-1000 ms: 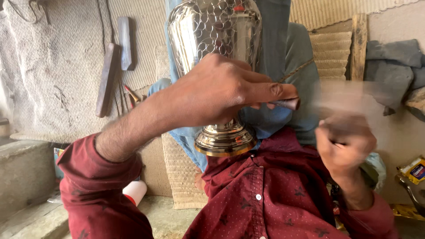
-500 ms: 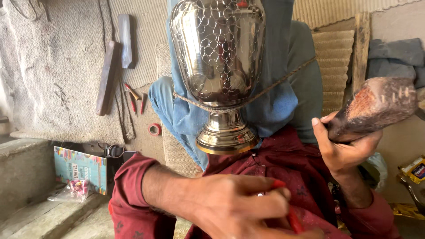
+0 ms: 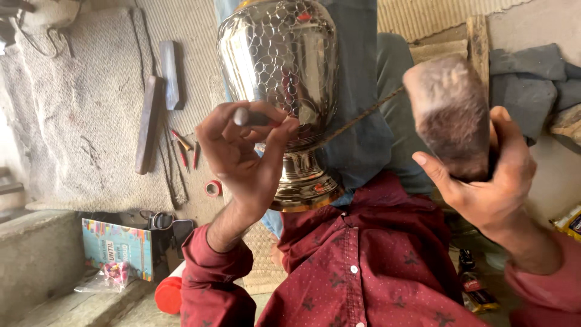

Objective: The person sits on the floor with a silver-plated vase on their lap, holds a steel punch against the vase surface, and repeatedly strikes the punch with a wooden mallet to chase decorative patterns into the metal, repositioning the punch around the vase.

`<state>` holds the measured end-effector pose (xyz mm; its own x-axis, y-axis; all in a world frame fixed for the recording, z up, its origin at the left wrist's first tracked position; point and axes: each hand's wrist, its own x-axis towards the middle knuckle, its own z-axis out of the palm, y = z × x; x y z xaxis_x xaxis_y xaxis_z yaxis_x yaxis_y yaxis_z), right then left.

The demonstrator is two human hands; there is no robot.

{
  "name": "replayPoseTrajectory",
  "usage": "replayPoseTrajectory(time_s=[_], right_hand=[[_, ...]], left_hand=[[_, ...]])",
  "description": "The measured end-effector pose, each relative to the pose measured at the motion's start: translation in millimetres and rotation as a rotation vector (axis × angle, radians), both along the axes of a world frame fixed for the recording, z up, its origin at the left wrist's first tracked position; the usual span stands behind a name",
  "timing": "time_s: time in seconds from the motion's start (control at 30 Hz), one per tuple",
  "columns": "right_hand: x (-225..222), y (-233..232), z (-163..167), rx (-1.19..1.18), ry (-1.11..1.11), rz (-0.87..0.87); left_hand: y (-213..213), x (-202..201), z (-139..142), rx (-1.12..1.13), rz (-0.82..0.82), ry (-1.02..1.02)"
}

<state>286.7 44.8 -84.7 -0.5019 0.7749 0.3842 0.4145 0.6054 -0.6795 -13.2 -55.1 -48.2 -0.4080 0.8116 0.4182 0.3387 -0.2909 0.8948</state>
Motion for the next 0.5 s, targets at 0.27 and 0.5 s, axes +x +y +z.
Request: replayPoseTrajectory(time_s=[0.27,0.5], right_hand=[[-21,50,97,0.248,-0.258,0.381],[-41,67,129,0.392,-0.305,0.505]], left_hand=[[-5,-4,-37,0.156,0.1,0.102],[-3,-8,-34,0.035,0.247,0.341]])
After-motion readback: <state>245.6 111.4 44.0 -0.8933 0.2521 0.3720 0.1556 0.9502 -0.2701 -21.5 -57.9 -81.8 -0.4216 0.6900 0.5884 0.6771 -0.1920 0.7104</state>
